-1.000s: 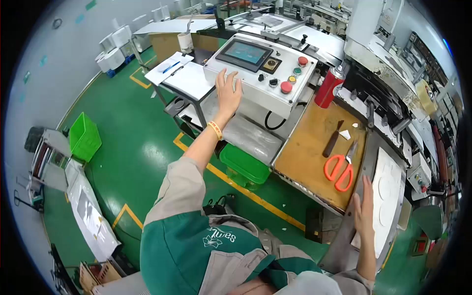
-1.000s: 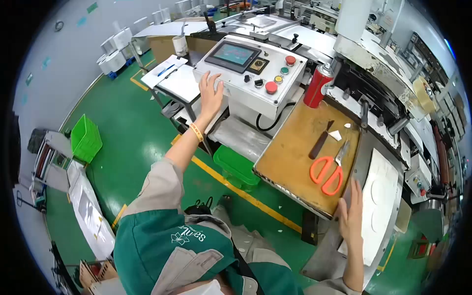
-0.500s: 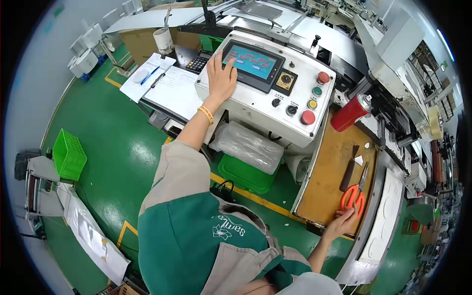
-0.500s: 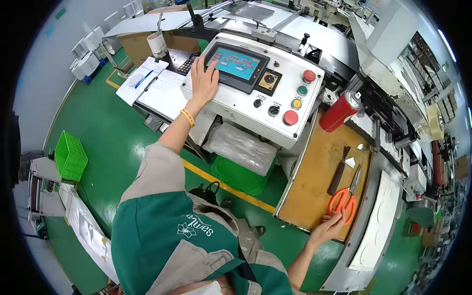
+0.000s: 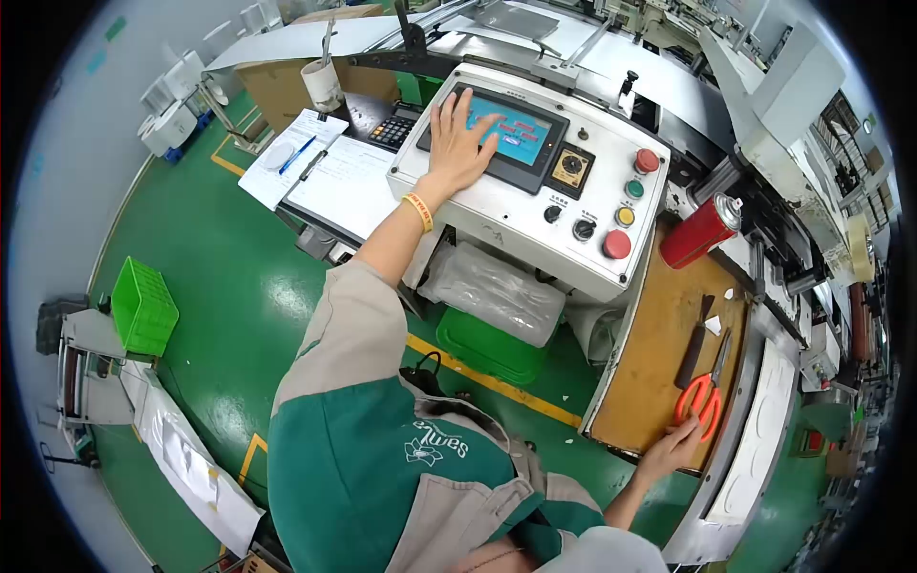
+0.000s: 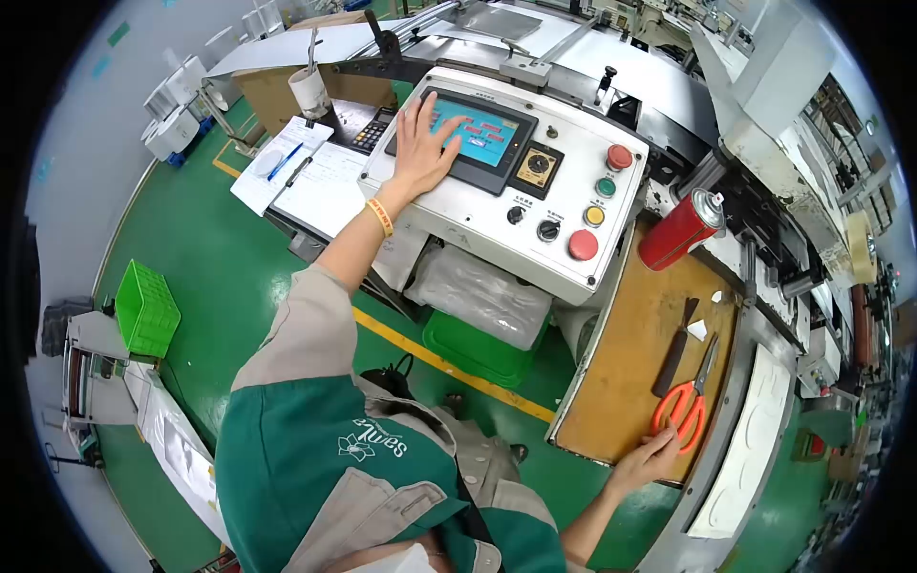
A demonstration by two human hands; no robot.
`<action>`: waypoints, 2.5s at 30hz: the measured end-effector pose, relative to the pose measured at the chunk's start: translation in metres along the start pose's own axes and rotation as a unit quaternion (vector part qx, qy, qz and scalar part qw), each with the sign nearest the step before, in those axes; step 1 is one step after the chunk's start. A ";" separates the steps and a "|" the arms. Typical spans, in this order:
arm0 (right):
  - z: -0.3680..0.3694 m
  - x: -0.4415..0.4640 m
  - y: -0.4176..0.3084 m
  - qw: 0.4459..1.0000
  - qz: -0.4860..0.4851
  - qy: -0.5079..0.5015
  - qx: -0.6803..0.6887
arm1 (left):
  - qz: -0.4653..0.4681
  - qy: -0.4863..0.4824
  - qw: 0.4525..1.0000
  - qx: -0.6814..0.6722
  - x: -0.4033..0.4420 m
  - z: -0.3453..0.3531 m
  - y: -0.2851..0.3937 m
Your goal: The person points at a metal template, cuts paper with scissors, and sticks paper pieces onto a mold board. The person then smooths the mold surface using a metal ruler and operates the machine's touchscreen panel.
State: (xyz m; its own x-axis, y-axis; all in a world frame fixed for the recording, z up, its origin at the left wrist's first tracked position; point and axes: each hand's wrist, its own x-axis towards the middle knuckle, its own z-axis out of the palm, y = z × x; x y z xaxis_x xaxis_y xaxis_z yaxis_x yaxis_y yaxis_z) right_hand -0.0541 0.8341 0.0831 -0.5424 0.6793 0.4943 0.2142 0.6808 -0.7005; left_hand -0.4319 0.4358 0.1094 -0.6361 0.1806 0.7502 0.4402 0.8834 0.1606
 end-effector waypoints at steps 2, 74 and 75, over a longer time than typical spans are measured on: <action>0.001 -0.001 0.000 1.000 -0.004 0.007 -0.003 | -0.007 -0.018 1.000 0.011 0.000 0.001 0.001; 0.005 -0.013 -0.004 0.999 0.017 0.041 0.011 | 0.047 -0.091 0.987 0.122 -0.011 -0.005 0.009; 0.004 -0.012 -0.004 0.999 0.014 0.033 0.007 | 0.041 -0.093 0.985 0.137 -0.012 -0.005 0.010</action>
State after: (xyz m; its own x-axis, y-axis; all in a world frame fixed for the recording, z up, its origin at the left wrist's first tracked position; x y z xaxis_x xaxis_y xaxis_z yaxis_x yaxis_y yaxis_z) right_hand -0.0519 0.8222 0.0781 -0.4806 0.7156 0.5070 0.2167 0.6571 -0.7220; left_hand -0.4173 0.4404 0.1053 -0.7223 0.3101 0.6181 0.3240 0.9414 -0.0937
